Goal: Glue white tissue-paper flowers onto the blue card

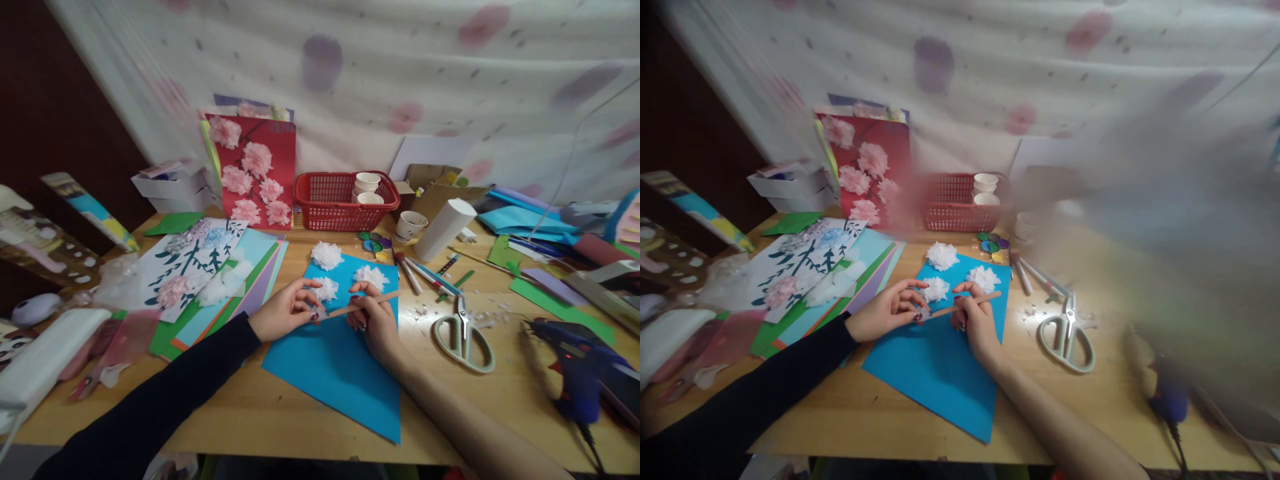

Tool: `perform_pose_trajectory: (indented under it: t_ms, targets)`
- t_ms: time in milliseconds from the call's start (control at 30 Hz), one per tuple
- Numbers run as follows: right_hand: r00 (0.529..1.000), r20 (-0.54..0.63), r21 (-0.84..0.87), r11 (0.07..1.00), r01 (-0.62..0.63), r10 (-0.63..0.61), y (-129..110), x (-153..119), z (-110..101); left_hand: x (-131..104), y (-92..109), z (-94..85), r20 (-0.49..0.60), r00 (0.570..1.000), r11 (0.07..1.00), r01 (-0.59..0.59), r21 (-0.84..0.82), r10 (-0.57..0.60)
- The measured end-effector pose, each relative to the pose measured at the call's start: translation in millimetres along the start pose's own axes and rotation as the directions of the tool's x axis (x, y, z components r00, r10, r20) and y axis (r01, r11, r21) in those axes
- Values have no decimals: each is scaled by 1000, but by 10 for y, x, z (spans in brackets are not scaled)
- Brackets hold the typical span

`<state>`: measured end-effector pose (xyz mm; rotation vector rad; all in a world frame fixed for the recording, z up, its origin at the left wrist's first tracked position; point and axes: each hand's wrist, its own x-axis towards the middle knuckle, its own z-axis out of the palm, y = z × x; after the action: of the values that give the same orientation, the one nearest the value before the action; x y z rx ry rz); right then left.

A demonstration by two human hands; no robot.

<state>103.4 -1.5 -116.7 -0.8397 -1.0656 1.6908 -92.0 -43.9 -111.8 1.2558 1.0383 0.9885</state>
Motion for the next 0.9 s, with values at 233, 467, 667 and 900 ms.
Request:
perform_pose_trajectory:
  t_ms: [233,467,667,900]
  targets:
    - [996,83,-41,999,-15,19,36,-38,29,-7,-34,54,35,999,1000,19,14,-19]
    - [997,82,-38,999,-7,10,29,-22,29,-1,-36,40,85,996,990,47,-132,-36]
    - [996,93,-124,992,23,-11,26,-38,27,5,-5,32,82,992,983,105,-152,-94]
    - [996,44,-68,994,84,-81,-2,-25,14,47,-14,-103,15,995,993,100,-67,-99]
